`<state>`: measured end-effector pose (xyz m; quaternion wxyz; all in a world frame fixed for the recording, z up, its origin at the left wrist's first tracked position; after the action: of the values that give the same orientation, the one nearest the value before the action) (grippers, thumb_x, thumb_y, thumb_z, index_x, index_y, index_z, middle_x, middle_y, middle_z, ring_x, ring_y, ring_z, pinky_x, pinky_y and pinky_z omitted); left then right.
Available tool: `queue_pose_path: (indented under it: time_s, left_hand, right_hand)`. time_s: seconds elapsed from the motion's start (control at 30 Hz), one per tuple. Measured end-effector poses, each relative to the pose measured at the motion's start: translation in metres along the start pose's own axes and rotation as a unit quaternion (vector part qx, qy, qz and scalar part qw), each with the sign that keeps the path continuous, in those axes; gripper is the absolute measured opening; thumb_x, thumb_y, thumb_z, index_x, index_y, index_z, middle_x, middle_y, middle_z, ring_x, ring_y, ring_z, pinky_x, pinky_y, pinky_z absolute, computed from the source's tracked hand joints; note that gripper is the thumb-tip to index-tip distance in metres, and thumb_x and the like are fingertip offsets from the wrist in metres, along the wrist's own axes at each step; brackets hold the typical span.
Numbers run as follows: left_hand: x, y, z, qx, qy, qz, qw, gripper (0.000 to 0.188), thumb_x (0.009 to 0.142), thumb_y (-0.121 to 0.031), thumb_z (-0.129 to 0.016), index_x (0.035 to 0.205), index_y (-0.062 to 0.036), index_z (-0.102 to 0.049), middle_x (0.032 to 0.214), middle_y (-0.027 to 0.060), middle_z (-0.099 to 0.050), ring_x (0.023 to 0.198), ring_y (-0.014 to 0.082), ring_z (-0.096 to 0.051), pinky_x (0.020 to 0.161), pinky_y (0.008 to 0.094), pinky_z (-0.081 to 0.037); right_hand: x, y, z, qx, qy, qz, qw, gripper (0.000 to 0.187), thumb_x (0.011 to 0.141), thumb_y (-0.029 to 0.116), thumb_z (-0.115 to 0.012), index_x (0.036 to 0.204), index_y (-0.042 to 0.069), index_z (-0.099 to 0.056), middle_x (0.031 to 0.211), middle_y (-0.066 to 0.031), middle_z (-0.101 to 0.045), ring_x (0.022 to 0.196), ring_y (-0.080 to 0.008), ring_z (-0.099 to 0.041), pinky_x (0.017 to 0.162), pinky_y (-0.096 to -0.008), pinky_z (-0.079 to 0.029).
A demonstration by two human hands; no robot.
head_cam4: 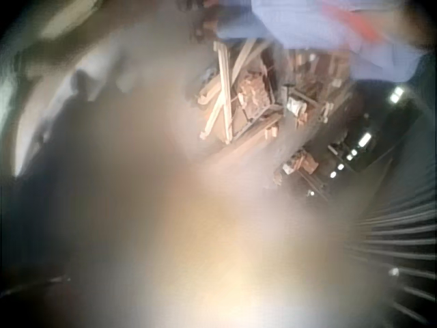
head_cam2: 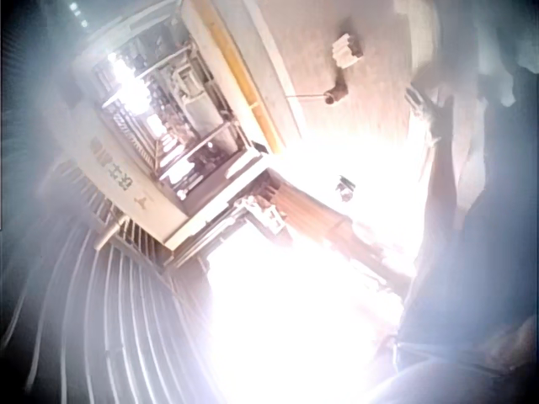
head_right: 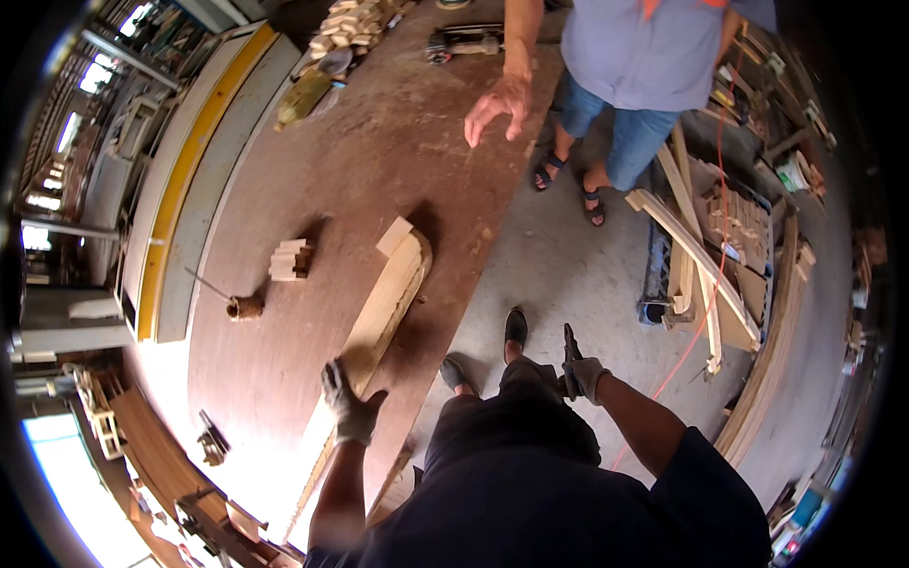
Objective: The person assembles wooden crates by aligning slats and using a hammer to drive nails. They then move to a workbench to use a pneumatic nail gun on a long, carved wooden piece, securing it with nails.
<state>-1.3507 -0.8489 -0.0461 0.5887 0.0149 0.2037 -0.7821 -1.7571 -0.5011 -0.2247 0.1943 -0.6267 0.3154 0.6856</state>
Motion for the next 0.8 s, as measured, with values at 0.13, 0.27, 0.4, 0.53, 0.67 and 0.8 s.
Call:
queue_pose_path:
  time_s: [0.13, 0.27, 0.4, 0.53, 0.67, 0.8]
  left_hand:
    - [-0.098, 0.135, 0.026, 0.044, 0.003, 0.133, 0.990, 0.132, 0.064, -0.035, -0.099, 0.165, 0.0017, -0.022, 0.168, 0.0286, -0.029, 0.158, 0.0455, -0.024, 0.130, 0.0509, -0.022]
    - [-0.165, 0.272, 0.031, 0.076, 0.031, 0.179, 0.980, 0.135, 0.058, -0.034, -0.103, 0.164, 0.0004, -0.026, 0.163, 0.0275, -0.039, 0.150, 0.0448, -0.036, 0.127, 0.0499, -0.031]
    - [-0.184, 0.348, 0.035, 0.056, 0.100, 0.127, 0.985, 0.123, 0.064, -0.028, -0.097, 0.163, -0.0036, -0.028, 0.149, 0.0257, -0.051, 0.136, 0.0448, -0.049, 0.117, 0.0542, -0.041]
    - [-0.186, 0.367, 0.036, 0.103, 0.112, 0.085, 0.985, 0.112, 0.063, -0.038, -0.096, 0.153, -0.0048, -0.039, 0.130, 0.0228, -0.059, 0.124, 0.0440, -0.056, 0.107, 0.0547, -0.047]
    - [-0.190, 0.359, 0.053, 0.131, 0.104, 0.056, 0.984, 0.098, 0.060, -0.036, -0.092, 0.141, -0.0062, -0.045, 0.123, 0.0220, -0.061, 0.117, 0.0434, -0.059, 0.101, 0.0557, -0.049]
    - [-0.195, 0.346, 0.085, 0.156, 0.060, 0.004, 0.986, 0.095, 0.059, -0.035, -0.088, 0.140, -0.0057, -0.046, 0.117, 0.0206, -0.063, 0.112, 0.0429, -0.060, 0.096, 0.0564, -0.050]
  right_hand:
    - [-0.022, 0.000, -0.003, -0.041, -0.048, -0.014, 0.998, 0.028, 0.103, 0.018, -0.063, 0.117, -0.006, -0.059, 0.092, -0.0215, -0.071, 0.077, -0.0377, -0.074, 0.065, -0.0523, -0.063]
    - [-0.049, -0.016, -0.008, -0.038, -0.098, 0.019, 0.994, 0.026, 0.103, 0.018, -0.066, 0.110, -0.006, -0.060, 0.085, -0.0181, -0.068, 0.069, -0.0329, -0.072, 0.059, -0.0471, -0.060]
    - [-0.062, -0.076, -0.001, 0.009, -0.110, 0.042, 0.993, 0.028, 0.104, 0.018, -0.063, 0.116, -0.007, -0.057, 0.089, -0.0209, -0.069, 0.073, -0.0372, -0.073, 0.063, -0.0516, -0.061]
    - [-0.082, -0.131, -0.026, 0.019, -0.099, 0.017, 0.995, 0.032, 0.103, 0.020, -0.065, 0.115, -0.009, -0.056, 0.087, -0.0208, -0.068, 0.071, -0.0369, -0.072, 0.061, -0.0500, -0.062]
    - [-0.097, -0.158, -0.046, 0.024, -0.105, 0.001, 0.994, 0.032, 0.103, 0.018, -0.066, 0.118, -0.009, -0.057, 0.090, -0.0220, -0.069, 0.072, -0.0375, -0.073, 0.060, -0.0498, -0.063]
    - [-0.100, -0.181, -0.051, 0.020, -0.119, 0.014, 0.993, 0.034, 0.101, 0.016, -0.068, 0.122, -0.009, -0.058, 0.093, -0.0232, -0.071, 0.074, -0.0378, -0.074, 0.059, -0.0491, -0.064]
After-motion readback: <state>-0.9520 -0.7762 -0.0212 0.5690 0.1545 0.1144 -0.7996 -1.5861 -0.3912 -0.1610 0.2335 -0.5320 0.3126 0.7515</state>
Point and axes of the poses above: each hand's wrist, its own x-axis towards the middle knuckle, its own z-axis out of the back of the hand, y = z × x, the point moved 4 cm from there along x, towards the middle knuckle
